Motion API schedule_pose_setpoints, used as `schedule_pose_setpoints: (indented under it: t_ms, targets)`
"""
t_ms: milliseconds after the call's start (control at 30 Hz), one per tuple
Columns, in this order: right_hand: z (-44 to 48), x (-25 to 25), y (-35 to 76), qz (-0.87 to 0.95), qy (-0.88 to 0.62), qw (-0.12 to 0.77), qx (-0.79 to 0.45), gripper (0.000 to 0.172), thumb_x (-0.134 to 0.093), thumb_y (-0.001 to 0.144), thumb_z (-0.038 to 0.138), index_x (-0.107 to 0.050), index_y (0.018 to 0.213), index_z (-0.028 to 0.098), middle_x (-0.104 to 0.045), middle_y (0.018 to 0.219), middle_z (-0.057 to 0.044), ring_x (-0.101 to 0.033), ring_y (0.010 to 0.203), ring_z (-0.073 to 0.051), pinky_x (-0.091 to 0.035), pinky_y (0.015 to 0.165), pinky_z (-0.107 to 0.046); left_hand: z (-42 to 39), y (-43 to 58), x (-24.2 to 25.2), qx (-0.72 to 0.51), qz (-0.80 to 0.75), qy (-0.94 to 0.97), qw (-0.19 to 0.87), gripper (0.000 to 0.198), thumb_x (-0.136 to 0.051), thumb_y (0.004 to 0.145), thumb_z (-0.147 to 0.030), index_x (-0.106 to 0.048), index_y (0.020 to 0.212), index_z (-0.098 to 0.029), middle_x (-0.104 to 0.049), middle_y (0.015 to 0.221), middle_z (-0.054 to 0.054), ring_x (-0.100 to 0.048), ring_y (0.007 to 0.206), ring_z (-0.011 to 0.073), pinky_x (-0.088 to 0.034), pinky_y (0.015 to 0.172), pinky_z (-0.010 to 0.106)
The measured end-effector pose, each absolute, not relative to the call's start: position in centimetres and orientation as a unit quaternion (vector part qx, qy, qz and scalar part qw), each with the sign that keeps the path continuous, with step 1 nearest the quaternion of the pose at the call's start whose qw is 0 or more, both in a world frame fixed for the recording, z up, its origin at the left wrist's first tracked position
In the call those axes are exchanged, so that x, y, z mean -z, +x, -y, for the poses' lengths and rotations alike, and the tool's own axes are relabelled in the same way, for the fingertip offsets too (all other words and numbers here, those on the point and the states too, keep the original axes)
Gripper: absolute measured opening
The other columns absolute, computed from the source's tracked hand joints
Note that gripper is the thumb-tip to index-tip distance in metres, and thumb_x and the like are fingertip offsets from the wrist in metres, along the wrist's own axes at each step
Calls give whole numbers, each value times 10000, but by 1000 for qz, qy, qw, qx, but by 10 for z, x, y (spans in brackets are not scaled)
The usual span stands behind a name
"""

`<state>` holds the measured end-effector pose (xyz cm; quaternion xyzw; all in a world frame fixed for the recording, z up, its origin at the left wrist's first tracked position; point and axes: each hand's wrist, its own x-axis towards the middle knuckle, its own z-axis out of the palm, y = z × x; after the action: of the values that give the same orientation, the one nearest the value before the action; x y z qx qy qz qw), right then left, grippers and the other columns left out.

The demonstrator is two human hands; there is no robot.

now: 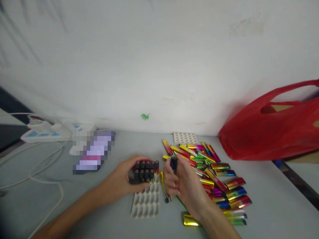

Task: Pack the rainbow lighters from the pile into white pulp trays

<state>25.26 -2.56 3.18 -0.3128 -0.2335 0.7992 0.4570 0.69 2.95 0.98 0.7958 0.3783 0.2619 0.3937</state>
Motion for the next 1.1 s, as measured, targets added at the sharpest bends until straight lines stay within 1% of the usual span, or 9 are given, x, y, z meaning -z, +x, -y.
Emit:
schedule_pose_setpoints:
  t_ms: [133,400,700,833,1000,1100]
  targets:
    - [25,-32,253,224,-290,451,-814,534,-695,962,654,-462,765,216,-235,682,85,-122,578,-104,-130,476,-208,-30,6,-7,-262,-374,798,393,532,-940,797,-264,-699,1272,-250,-756,1241,42,-718,1142,287,-535,1014,387]
    - [27,-31,252,238,-311,438,-809,548,-686,962,611,-367,720,236,-178,613,114,-73,511,-78,-84,444,-220,-29,7,-7,-263,-379,797,390,528,-936,791,-252,-706,1266,-244,-763,1219,39,-724,1133,287,-540,1011,387]
    - [29,-29,249,221,-318,464,-797,555,-744,921,608,-379,726,238,-172,602,124,-68,500,-68,-73,434,-213,-30,6,-9,-263,-376,799,390,507,-934,803,-280,-716,1260,-252,-777,1213,38,-734,1123,290,-547,1006,387]
    - [25,-27,250,222,-326,450,-801,572,-738,925,623,-372,720,235,-185,609,120,-76,506,-65,-72,429,-198,-30,6,-7,-264,-374,800,389,523,-938,801,-270,-711,1272,-258,-774,1215,30,-735,1116,283,-543,1006,383]
    - [24,-26,250,225,-320,443,-807,616,-742,909,688,-372,718,234,-193,607,121,-78,505,-61,-70,428,-194,-30,6,-8,-260,-376,801,387,516,-941,807,-285,-707,1265,-252,-770,1207,30,-729,1115,285,-540,1011,389]
    - [24,-26,250,221,-320,433,-813,605,-744,916,672,-378,723,232,-197,609,119,-74,506,-62,-67,427,-191,-30,6,-8,-259,-377,802,383,506,-945,800,-278,-714,1249,-244,-766,1191,29,-728,1098,282,-538,1004,387]
